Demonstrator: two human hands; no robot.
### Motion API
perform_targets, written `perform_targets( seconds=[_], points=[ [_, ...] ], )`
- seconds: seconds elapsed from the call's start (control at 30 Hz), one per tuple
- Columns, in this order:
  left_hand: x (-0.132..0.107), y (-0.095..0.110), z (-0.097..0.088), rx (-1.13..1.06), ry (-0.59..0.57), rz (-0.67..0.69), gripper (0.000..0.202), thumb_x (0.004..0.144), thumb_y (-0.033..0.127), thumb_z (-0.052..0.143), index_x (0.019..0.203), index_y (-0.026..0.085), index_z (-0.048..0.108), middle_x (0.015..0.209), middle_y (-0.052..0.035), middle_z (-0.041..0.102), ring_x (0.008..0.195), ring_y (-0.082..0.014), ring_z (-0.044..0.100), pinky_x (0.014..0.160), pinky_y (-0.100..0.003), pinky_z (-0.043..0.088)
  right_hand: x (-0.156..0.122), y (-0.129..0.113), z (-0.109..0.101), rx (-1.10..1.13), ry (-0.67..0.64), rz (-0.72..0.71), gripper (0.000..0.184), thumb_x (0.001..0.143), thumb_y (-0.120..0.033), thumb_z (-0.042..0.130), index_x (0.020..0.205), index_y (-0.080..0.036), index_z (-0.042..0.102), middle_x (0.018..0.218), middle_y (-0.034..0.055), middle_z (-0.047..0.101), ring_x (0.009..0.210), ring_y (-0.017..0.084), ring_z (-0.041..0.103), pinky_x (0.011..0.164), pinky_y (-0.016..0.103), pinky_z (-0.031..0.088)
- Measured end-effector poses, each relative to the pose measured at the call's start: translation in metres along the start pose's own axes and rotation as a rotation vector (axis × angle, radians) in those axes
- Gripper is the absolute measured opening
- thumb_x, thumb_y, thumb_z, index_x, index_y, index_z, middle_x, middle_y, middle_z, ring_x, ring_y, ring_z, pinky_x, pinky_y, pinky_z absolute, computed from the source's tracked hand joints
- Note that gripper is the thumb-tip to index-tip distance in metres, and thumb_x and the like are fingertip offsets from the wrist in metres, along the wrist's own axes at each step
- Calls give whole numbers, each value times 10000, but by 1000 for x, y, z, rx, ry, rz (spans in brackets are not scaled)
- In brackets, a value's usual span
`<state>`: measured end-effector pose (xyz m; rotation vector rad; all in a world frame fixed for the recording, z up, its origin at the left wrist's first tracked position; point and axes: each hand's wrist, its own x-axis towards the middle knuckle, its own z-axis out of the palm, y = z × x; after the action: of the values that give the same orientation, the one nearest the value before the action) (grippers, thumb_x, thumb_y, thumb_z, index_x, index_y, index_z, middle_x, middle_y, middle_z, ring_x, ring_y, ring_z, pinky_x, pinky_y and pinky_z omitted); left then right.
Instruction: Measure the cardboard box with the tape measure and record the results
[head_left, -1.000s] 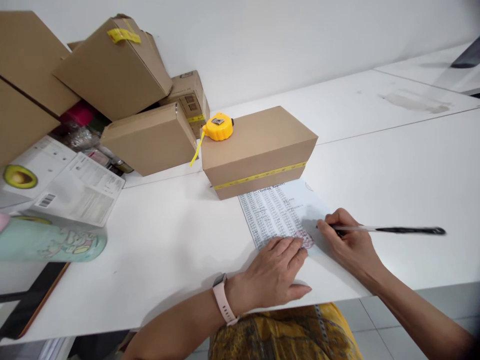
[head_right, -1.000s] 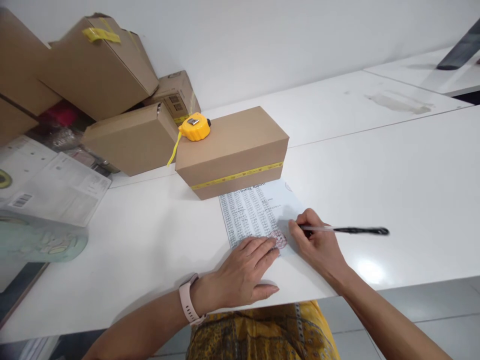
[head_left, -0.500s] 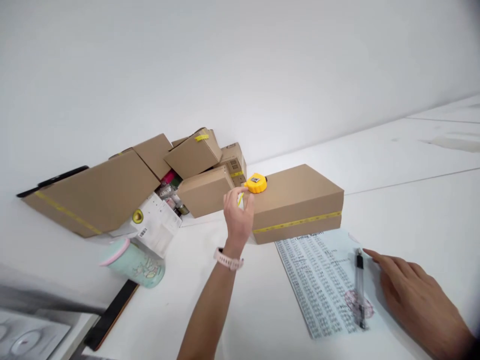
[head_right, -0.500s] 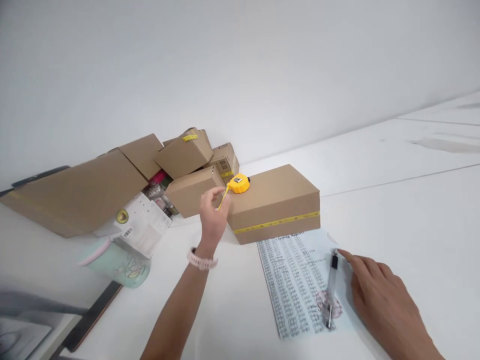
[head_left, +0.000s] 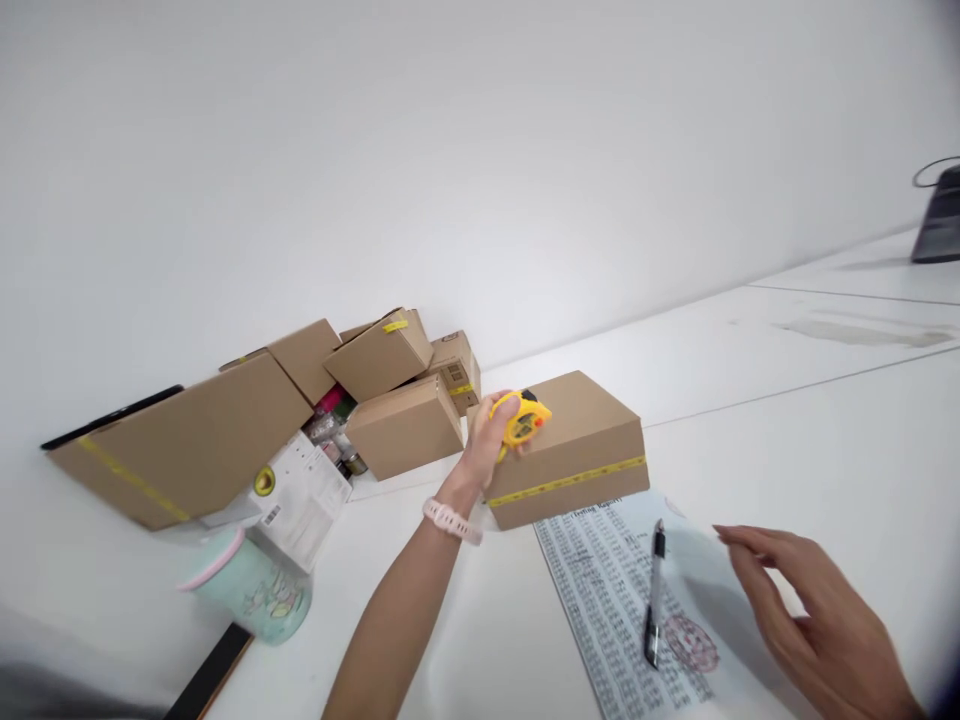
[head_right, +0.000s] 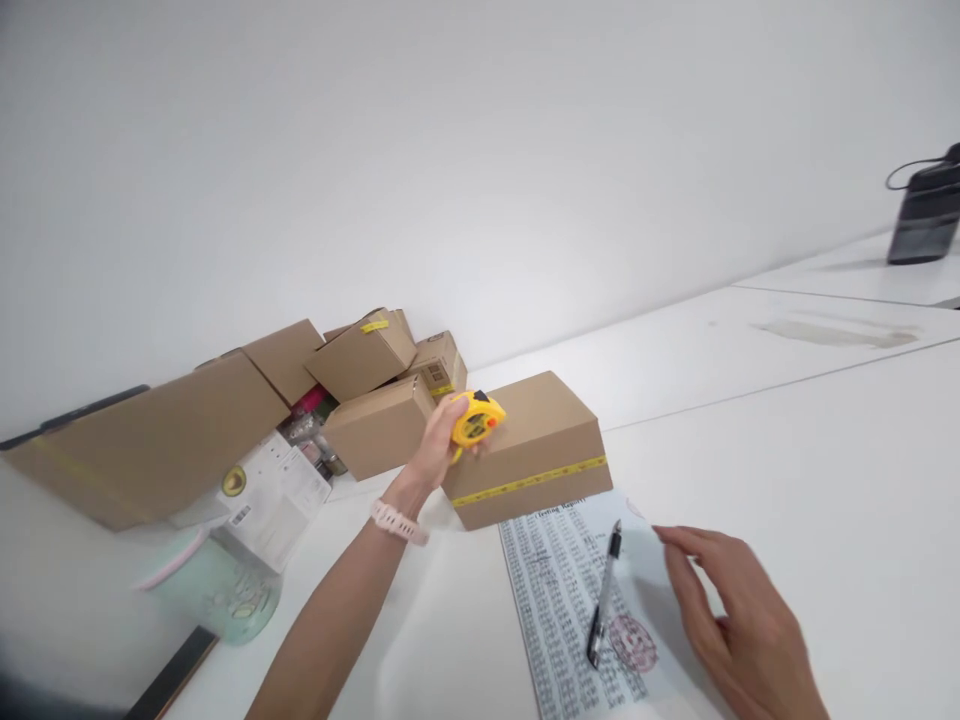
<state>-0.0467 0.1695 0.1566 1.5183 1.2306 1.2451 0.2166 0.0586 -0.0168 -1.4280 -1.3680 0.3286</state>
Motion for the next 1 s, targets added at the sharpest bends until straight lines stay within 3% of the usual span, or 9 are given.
perform_targets(
  seconds=[0.13,0.23,0.33,0.43,0.53,0.63,0.73,0.87,1.0],
  points=[
    [-41,20,10,-152,-390,-121,548,837,624,544,1160,181,532,971,-86,682,581,-128,597,449,-210,371,42,-75,0,625,-462,361,531,932,-642,374,1081,-244,693,1068,97,728,954,261,678,789,388,579],
    [-55,23,11,-103,-416,-148,609,796,616,627,1200,185,477,1000,-80,675,581,-108,587,456,-198,371,71,-115,3,861,-737,522,565,920,-672,398,974,-202,708,1017,117,732,868,221,676,756,345,564],
    [-58,21,7,-86,-393,-156,630,775,615,658,1183,170,477,983,-81,671,577,-101,578,472,-201,383,83,-133,8,811,-828,547,534,884,-680,490,839,-184,683,874,89,709,732,164,629,642,271,523],
    [-56,21,-1,-158,-398,-151,569,777,591,660,1121,160,519,928,-72,671,581,-106,576,469,-201,371,93,-142,16,794,-837,518,481,826,-668,599,758,-192,619,736,19,618,636,120,540,531,221,447],
    [-45,21,-21,-197,-365,-153,532,792,588,638,1088,150,576,908,-83,686,596,-125,587,443,-200,345,124,-143,22,781,-736,448,403,813,-581,667,739,-194,586,658,-17,530,578,106,461,502,223,403],
    [-27,15,-56,-165,-249,-182,507,789,574,638,1044,137,628,873,-84,696,573,-124,576,432,-206,347,171,-126,21,598,-479,387,343,875,-514,583,732,-205,548,682,-7,534,601,119,476,569,255,432],
    [-9,-1,-99,-132,-144,-223,441,777,517,667,1001,138,642,778,-51,681,518,-108,543,426,-206,360,207,-92,20,457,-385,420,341,881,-501,559,716,-205,523,699,15,540,652,144,500,656,300,448],
    [9,-29,-139,-93,-85,-293,394,786,477,678,982,136,650,743,-53,684,509,-126,560,417,-218,367,218,-54,34,284,-381,444,350,841,-495,592,676,-195,523,706,40,561,683,172,522,702,346,446],
    [20,-48,-155,-78,-30,-329,356,888,458,618,1066,150,642,867,-57,689,652,-153,627,516,-238,469,217,-46,57,205,-432,399,351,835,-522,564,712,-193,559,752,65,615,712,193,568,711,353,470]
  ],
)
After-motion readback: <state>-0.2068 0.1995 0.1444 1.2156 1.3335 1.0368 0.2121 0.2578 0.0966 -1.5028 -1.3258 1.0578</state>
